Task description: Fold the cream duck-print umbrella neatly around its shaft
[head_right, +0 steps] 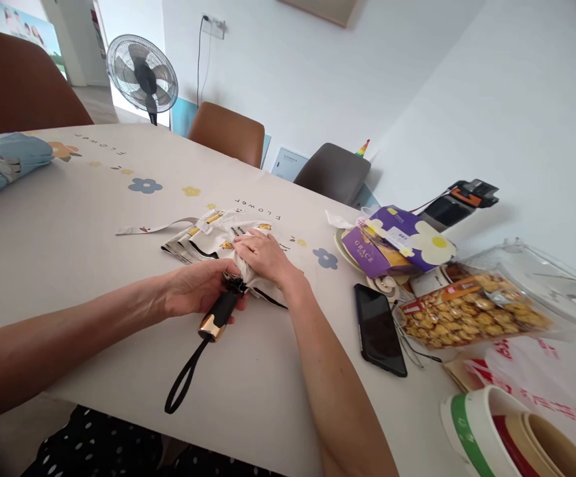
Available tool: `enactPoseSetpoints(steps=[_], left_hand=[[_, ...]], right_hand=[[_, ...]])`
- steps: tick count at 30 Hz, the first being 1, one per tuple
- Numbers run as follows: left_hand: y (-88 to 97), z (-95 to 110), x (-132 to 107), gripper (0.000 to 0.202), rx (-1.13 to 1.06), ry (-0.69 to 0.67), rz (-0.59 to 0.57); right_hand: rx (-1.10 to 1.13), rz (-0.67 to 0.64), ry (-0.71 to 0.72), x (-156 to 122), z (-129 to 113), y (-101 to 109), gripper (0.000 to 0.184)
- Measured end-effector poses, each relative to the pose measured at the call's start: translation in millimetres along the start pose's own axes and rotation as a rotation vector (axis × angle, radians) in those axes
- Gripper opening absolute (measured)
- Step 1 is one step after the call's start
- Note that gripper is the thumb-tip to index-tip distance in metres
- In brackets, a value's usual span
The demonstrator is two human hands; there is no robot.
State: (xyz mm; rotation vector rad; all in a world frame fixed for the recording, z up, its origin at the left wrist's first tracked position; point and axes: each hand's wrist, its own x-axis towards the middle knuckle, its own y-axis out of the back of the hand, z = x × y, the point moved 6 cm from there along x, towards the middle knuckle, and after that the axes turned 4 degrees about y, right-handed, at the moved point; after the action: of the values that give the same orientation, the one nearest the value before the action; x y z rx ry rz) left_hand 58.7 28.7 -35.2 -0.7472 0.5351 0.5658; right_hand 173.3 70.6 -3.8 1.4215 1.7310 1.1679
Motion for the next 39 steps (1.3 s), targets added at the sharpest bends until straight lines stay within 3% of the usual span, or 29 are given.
enactPoseSetpoints(steps=[4, 10, 12, 14, 17, 18, 22, 27, 33, 35, 39], left_hand=[[1.4, -5.7, 2.3, 0.032, -0.110, -0.037, 0.091], [1.9, -8.3, 3.5, 0.024, -0.170, -0.079, 0.136], [1.8, -7.8, 3.2, 0.023, -0.176, -0.099, 0.119], [2.4, -7.9, 3.7, 0.022, -0.183, -0.113, 0.106], [3.7, -9.8, 5.1, 0.022, -0.200, -0.112, 0.107], [3.9, -10.5, 5.4, 0.022, -0.206, -0.109, 0.109], [2.2, -10.8, 2.6, 0.024, -0.232, -0.117, 0.111], [-0.5, -10.9, -4.0, 0.025, -0.228, -0.082, 0.119], [2.3, -12.0, 0.3, 0.023, -0.262, -0.111, 0.131], [2.8, -12.9, 2.2, 0.023, -0.263, -0.111, 0.124], [3.2, -12.8, 2.7, 0.024, -0.257, -0.116, 0.114]], right_hand=[[0.010, -0.021, -0.006, 2.2, -4.0, -6.0, 0.038], [0.054, 0.051, -0.052, 3.9, -14.6, -5.2, 0.037], [0.111, 0.177, -0.065, -0.6, -11.9, 9.8, 0.036], [0.173, 0.384, -0.133, -13.0, 1.0, 33.8, 0.037], [0.197, 0.687, -0.377, -50.3, 36.1, 66.0, 0.032], [0.222, 0.728, -0.482, -65.2, 49.5, 69.6, 0.029], [0.215, 0.630, -0.750, -115.0, 88.2, 56.1, 0.021], [0.206, 0.596, -0.870, -141.1, 102.2, 33.5, 0.028], [0.363, 0.442, -0.851, -131.7, 87.9, 18.5, 0.037], [0.505, 0.550, -0.802, -133.0, 84.6, 23.5, 0.030], [0.990, 0.840, -0.629, -134.6, 81.0, 35.8, 0.014]])
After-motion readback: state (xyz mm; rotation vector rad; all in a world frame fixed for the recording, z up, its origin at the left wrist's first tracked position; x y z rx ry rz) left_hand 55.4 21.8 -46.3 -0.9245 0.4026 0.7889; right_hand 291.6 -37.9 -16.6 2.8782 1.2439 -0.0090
